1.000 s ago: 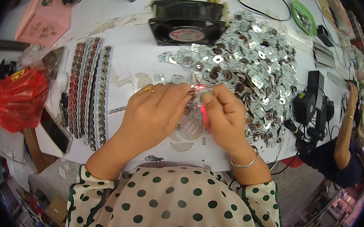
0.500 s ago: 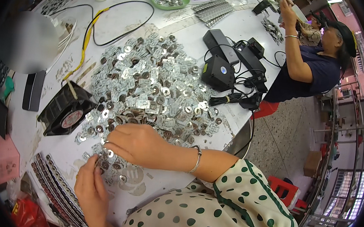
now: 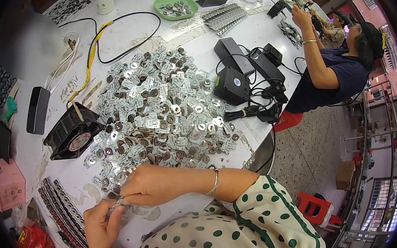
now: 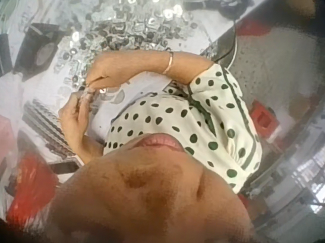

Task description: The person tests LED components on a workbench by pressing button cell batteries against their electrical contacts by hand to illuminate them.

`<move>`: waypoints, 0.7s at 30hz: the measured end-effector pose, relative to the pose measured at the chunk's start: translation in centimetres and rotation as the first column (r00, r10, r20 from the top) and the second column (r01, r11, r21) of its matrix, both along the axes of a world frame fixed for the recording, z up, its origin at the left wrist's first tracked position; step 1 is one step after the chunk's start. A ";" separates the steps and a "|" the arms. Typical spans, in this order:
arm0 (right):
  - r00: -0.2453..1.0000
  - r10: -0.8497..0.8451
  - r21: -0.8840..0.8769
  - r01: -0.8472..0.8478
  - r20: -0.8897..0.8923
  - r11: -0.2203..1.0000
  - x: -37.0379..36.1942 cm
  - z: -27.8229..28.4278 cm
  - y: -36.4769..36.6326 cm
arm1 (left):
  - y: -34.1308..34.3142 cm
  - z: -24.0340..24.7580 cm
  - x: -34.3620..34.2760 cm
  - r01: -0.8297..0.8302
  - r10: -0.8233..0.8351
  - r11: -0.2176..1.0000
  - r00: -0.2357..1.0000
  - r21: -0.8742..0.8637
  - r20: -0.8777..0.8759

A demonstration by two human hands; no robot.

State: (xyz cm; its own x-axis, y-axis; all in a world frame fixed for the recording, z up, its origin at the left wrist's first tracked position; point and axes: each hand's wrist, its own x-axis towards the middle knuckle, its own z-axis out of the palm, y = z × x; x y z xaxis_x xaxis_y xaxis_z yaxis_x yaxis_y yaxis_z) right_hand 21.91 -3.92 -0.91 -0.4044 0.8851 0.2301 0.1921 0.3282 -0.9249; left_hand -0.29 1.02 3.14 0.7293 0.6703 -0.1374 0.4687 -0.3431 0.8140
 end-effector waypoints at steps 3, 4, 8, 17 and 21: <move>0.991 -0.060 0.008 0.061 -0.118 0.998 -0.9 0.3 -0.4 | 0.3 0.5 -0.6 -0.034 0.048 0.962 0.998 -0.270 0.045; 0.972 0.000 -0.115 -0.028 -0.236 0.993 -0.9 0.8 -0.5 | 0.4 0.4 -0.9 -0.038 0.052 0.963 0.997 -0.266 0.048; 0.838 0.074 -0.348 -0.303 -0.541 0.887 -1.7 1.6 -0.6 | 0.3 0.4 -1.9 0.133 -0.028 0.938 0.950 -0.319 0.312; 0.932 -0.310 -0.041 0.307 -0.189 0.951 -2.2 0.2 -0.5 | -0.9 0.6 1.1 -0.075 0.066 0.943 0.997 0.324 0.040; 0.911 -0.380 -0.039 0.379 -0.158 0.925 -2.2 0.5 -0.8 | -1.2 0.3 1.6 -0.064 0.049 0.913 0.998 0.402 0.049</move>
